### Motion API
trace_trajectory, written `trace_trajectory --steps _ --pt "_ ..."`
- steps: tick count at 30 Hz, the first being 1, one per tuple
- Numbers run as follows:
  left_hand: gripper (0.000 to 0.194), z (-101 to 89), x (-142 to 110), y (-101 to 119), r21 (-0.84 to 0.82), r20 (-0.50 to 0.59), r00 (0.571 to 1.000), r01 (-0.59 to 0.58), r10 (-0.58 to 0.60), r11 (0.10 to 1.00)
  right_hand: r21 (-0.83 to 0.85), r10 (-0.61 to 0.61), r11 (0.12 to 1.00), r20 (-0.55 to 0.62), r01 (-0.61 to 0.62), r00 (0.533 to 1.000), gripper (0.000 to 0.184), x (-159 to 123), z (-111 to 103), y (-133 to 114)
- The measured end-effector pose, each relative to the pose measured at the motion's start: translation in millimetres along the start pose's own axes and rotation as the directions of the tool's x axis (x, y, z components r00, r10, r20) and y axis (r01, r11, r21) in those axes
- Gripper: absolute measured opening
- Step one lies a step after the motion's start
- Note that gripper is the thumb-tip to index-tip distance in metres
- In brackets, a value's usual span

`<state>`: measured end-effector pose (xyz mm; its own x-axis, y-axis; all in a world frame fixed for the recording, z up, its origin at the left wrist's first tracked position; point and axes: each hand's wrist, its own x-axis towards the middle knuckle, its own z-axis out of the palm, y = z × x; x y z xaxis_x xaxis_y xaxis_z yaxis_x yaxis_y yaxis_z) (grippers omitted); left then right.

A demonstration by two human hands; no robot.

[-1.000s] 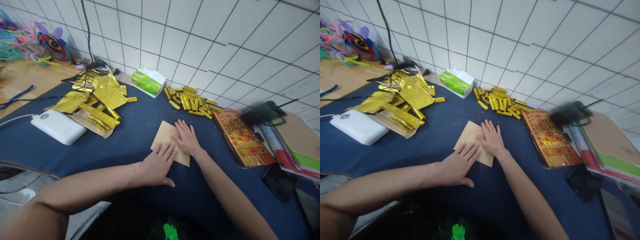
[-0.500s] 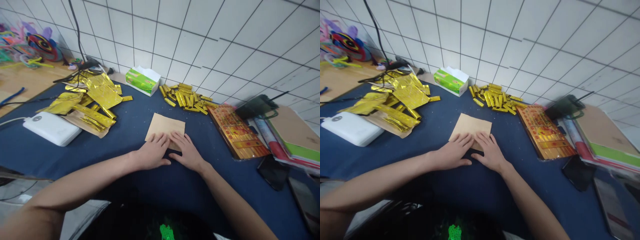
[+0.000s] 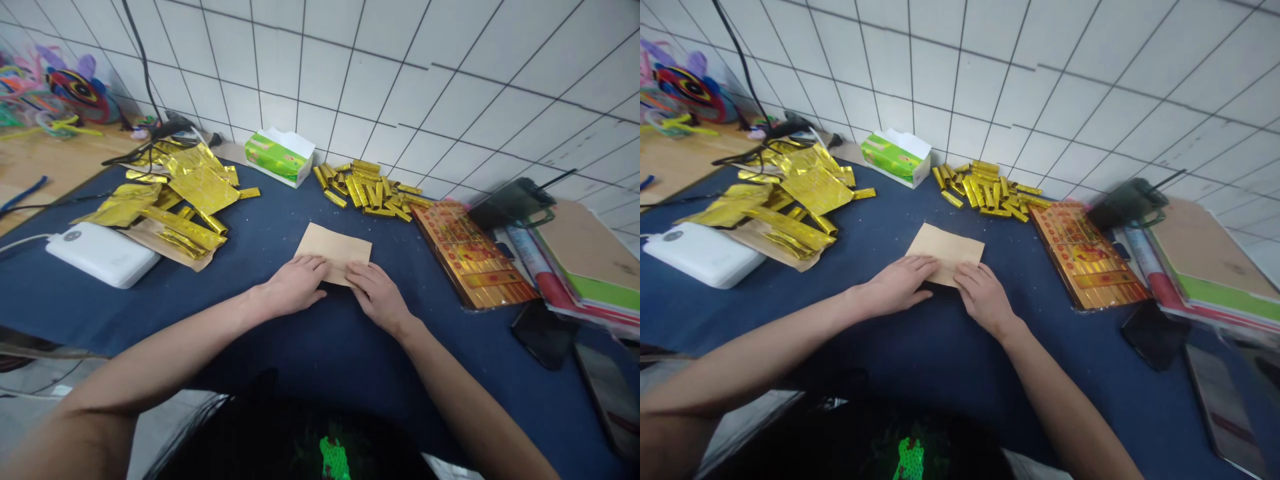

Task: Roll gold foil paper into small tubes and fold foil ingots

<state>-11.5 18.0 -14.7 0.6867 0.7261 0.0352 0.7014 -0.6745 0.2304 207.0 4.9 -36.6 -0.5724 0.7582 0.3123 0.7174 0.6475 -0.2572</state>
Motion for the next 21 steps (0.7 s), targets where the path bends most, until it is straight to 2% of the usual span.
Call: trace_trajectory --steps 2,5,10,14,21 --pt "0.035 -2.9 0.9 -3.0 0.021 -0.015 1.0 -0.007 0.007 1.0 -0.007 0.036 0.999 -0.057 -0.036 0.998 0.023 0.5 0.9 -1.1" --pt "0.022 -6.5 2.0 -9.2 0.009 -0.022 1.0 -0.005 0.005 1.0 0.025 0.101 0.995 -0.063 -0.099 0.993 0.022 1.9 0.1 -2.2" --pt "0.018 -7.5 5.6 -28.2 -0.207 -0.054 0.992 0.101 -0.115 0.973 0.143 0.211 0.969 -0.054 -0.201 0.976 0.025 4.0 -2.9 -2.3" --pt "0.012 -8.8 8.2 -35.9 -0.381 0.007 0.966 0.241 -0.258 0.893 0.153 0.292 0.947 -0.047 -0.282 0.955 0.027 5.8 -3.5 -3.4" --pt "0.011 -9.0 9.1 -32.3 -0.408 0.062 0.932 0.35 -0.357 0.843 0.097 0.402 0.914 -0.064 -0.395 0.913 0.025 6.6 2.9 -0.6"
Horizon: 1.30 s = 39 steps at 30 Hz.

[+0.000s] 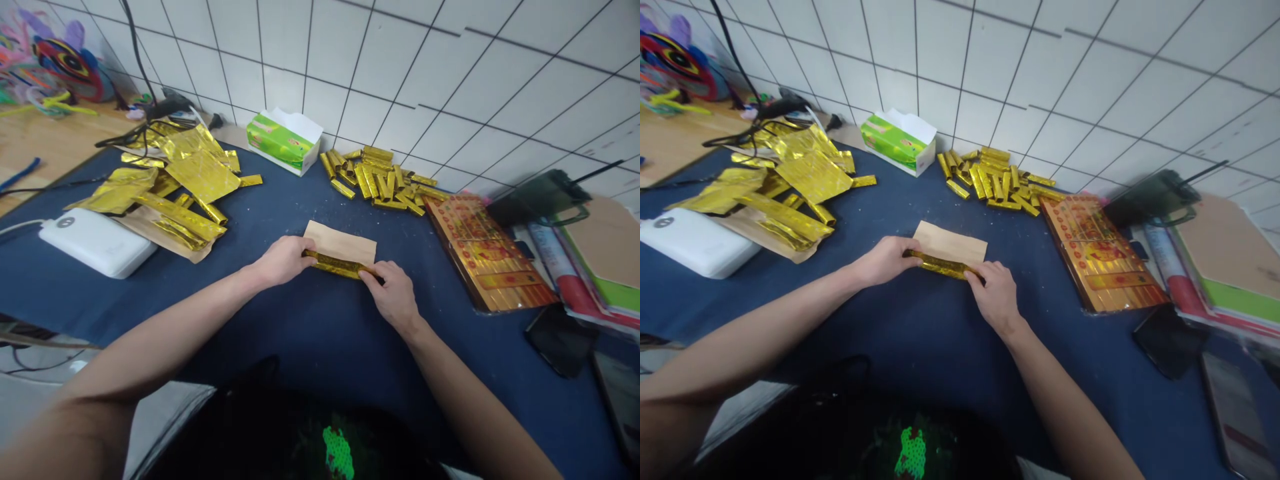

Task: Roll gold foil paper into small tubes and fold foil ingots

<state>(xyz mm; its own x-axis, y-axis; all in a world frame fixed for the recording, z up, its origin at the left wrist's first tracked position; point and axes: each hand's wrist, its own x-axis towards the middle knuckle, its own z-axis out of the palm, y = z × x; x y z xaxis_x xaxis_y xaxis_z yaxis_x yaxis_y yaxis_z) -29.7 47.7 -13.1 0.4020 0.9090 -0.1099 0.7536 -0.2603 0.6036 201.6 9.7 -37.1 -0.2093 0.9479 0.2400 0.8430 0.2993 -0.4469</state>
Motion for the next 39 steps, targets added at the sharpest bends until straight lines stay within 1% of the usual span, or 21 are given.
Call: trace_trajectory --steps 5,8,10,13,16,19,25,27,28,30,31,32,33,34,35,36,37,39 --pt "0.013 3.4 -0.1 -2.0 0.068 -0.021 1.0 -0.007 0.009 0.998 -0.083 0.052 0.995 -0.001 -0.052 0.999 0.026 0.0 -0.3 -2.3" --pt "0.017 5.8 -0.9 -2.7 0.106 -0.03 0.999 -0.02 0.023 0.994 -0.088 0.064 0.994 -0.024 -0.065 0.998 0.026 -0.8 -0.2 -5.0" --pt "0.019 7.4 -1.3 -2.7 0.128 -0.039 0.999 -0.026 0.031 0.991 -0.089 0.035 0.995 -0.038 -0.039 0.999 0.029 -1.6 0.9 -5.9" --pt "0.021 9.4 -0.9 -2.3 0.162 -0.061 0.997 -0.031 0.042 0.986 -0.14 -0.027 0.99 -0.028 0.023 0.999 0.031 -3.0 3.1 -5.4" --pt "0.022 11.2 0.0 -1.2 0.201 -0.082 0.995 -0.032 0.049 0.979 -0.196 -0.062 0.979 -0.004 0.06 0.998 0.029 -3.8 4.3 -4.8" --pt "0.023 13.3 0.7 0.3 0.239 -0.101 0.993 -0.035 0.061 0.97 -0.212 -0.078 0.974 -0.002 0.076 0.997 0.026 -4.2 4.3 -5.1" --pt "0.026 16.0 0.9 1.5 0.345 -0.102 0.991 -0.05 0.091 0.937 -0.246 -0.157 0.957 0.015 0.155 0.988 0.023 -5.3 4.9 -4.3" --pt "0.028 15.5 -0.6 3.0 0.411 -0.158 0.978 -0.06 0.136 0.91 -0.263 -0.177 0.948 0.03 0.179 0.984 0.023 -5.8 5.2 -4.1" --pt "0.029 15.6 -2.1 4.6 0.441 -0.201 0.964 -0.071 0.175 0.895 -0.27 -0.18 0.945 0.035 0.183 0.983 0.024 -5.9 5.4 -4.1" --pt "0.028 18.1 -7.4 10.2 0.478 -0.282 0.917 -0.121 0.282 0.87 -0.281 -0.182 0.942 0.039 0.185 0.983 0.023 -6.0 5.5 -4.6" --pt "0.026 21.1 -11.1 13.8 0.478 -0.289 0.895 -0.173 0.341 0.861 -0.285 -0.182 0.941 0.039 0.185 0.983 0.023 -5.9 5.4 -5.0" --pt "0.027 25.5 -15.4 17.8 0.473 -0.268 0.876 -0.242 0.4 0.847 -0.288 -0.183 0.939 0.038 0.186 0.982 0.022 -5.8 5.3 -5.5" --pt "0.032 30.9 -20.1 21.7 0.481 -0.221 0.86 -0.314 0.46 0.819 -0.291 -0.184 0.938 0.039 0.188 0.982 0.022 -5.7 5.1 -6.0" --pt "0.041 37.1 -24.8 25.2 0.494 -0.153 0.85 -0.376 0.504 0.784 -0.294 -0.184 0.937 0.042 0.189 0.982 0.022 -5.6 4.9 -6.5" --pt "0.055 43.6 -29.4 28.1 0.511 -0.094 0.845 -0.413 0.526 0.754 -0.298 -0.183 0.936 0.045 0.188 0.982 0.021 -5.6 4.6 -6.9" --pt "0.071 49.7 -33.6 30.1 0.522 -0.051 0.844 -0.433 0.533 0.735 -0.3 -0.181 0.935 0.047 0.187 0.982 0.021 -5.5 4.4 -7.2" --pt "0.083 55.0 -37.0 31.4 0.527 0.003 0.851 -0.448 0.526 0.722 -0.303 -0.179 0.935 0.05 0.186 0.983 0.021 -5.5 4.3 -7.3" --pt "0.094 62.2 -41.5 32.2 0.531 0.067 0.864 -0.455 0.499 0.715 -0.309 -0.179 0.933 0.054 0.187 0.982 0.021 -5.5 4.3 -7.2"
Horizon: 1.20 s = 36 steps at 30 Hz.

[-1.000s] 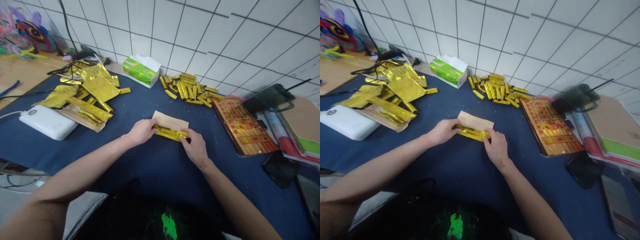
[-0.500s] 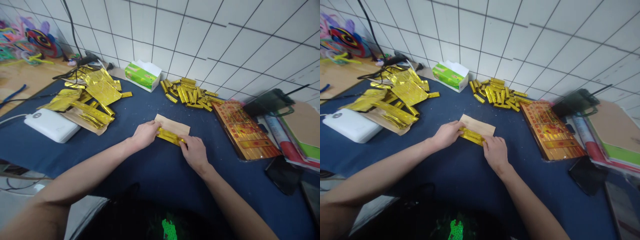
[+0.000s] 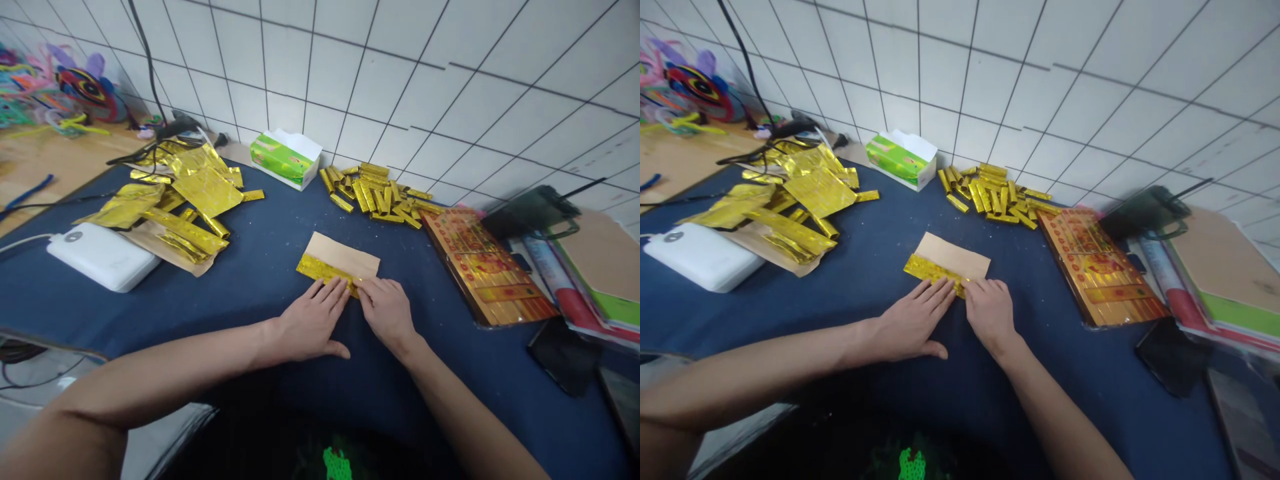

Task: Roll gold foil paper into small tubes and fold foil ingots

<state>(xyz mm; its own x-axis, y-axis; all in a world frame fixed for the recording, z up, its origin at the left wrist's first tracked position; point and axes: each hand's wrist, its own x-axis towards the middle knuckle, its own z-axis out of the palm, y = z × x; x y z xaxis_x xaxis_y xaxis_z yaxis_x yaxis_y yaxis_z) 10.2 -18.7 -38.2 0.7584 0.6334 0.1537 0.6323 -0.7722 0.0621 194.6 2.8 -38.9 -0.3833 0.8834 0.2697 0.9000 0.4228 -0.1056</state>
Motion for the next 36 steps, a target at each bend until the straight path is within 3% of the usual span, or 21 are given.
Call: trace_trajectory --steps 14,18,20,24,29,36 --pt "0.091 -3.0 -3.3 -3.4 -0.034 0.099 0.979 0.182 -0.178 0.983 -0.039 -0.021 0.999 0.016 0.021 1.0 0.025 -0.3 -2.9 1.9" --pt "0.092 -3.0 -3.1 -4.5 -0.043 0.104 0.979 0.179 -0.174 0.983 -0.1 0.004 0.995 -0.087 -0.013 0.996 0.027 -2.1 -12.7 -8.7" --pt "0.092 -2.7 -2.7 -4.5 -0.036 0.108 0.98 0.173 -0.168 0.984 -0.089 -0.076 0.994 -0.1 0.067 0.992 0.031 -4.4 -15.3 -18.3" --pt "0.092 -3.0 -2.6 -4.3 -0.022 0.129 0.98 0.153 -0.149 0.988 0.016 -0.282 0.959 0.112 0.282 0.953 0.049 -9.3 -8.7 -32.2" --pt "0.097 -5.4 -1.7 -2.5 0.007 0.138 0.973 0.186 -0.185 0.983 0.014 -0.184 0.982 0.268 0.187 0.946 0.075 -16.9 -0.8 -20.1" --pt "0.102 -13.1 1.9 -11.3 0.064 0.211 0.953 0.21 -0.219 0.976 -0.022 -0.129 0.989 0.33 0.144 0.935 0.075 -31.3 -8.4 -10.0"
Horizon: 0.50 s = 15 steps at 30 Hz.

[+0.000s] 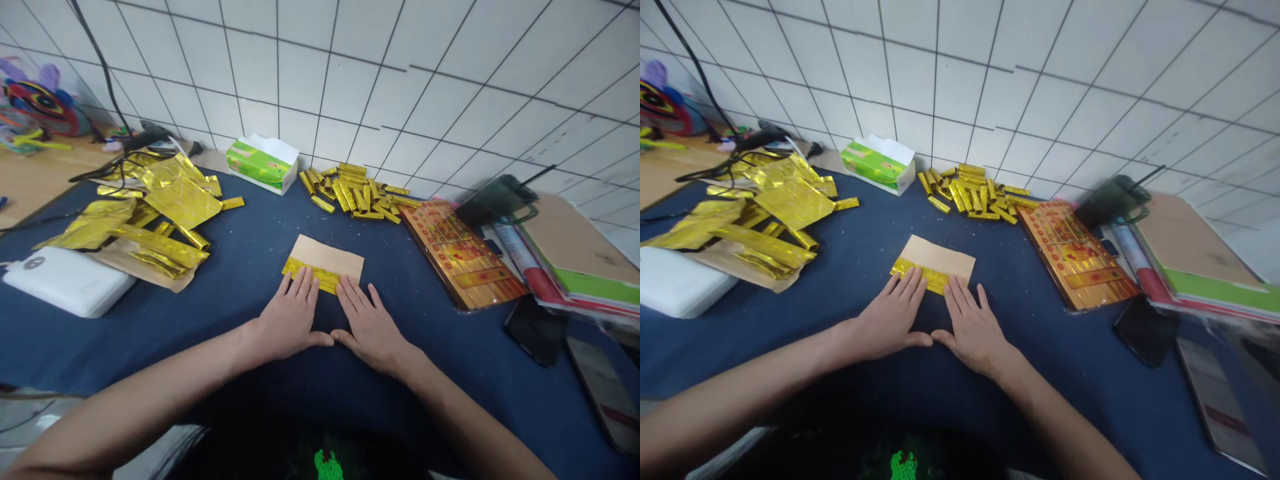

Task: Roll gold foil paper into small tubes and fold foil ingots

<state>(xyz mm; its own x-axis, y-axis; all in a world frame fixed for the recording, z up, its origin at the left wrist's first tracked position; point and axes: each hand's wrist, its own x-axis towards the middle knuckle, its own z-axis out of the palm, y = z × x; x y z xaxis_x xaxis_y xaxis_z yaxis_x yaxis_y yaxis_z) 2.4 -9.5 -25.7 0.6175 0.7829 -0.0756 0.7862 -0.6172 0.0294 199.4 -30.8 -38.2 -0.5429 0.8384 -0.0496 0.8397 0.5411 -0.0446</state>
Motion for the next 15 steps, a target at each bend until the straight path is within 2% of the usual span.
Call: trace_trajectory --steps 6,11,15 --pt "0.098 -3.7 6.0 -16.9 0.009 0.082 0.995 0.05 -0.05 0.999 -0.008 0.03 1.0 0.033 -0.03 0.999 0.076 2.8 -5.4 -4.9" --pt "0.091 1.0 13.0 -29.2 -0.015 0.027 0.998 0.058 -0.058 0.998 -0.018 0.034 0.999 0.022 -0.033 0.999 0.079 -1.2 -7.8 -14.4" --pt "0.084 4.6 21.2 -42.8 -0.064 0.01 0.998 0.065 -0.065 0.996 -0.023 0.018 1.0 0.09 -0.016 0.996 0.085 -9.1 -15.0 -29.5"
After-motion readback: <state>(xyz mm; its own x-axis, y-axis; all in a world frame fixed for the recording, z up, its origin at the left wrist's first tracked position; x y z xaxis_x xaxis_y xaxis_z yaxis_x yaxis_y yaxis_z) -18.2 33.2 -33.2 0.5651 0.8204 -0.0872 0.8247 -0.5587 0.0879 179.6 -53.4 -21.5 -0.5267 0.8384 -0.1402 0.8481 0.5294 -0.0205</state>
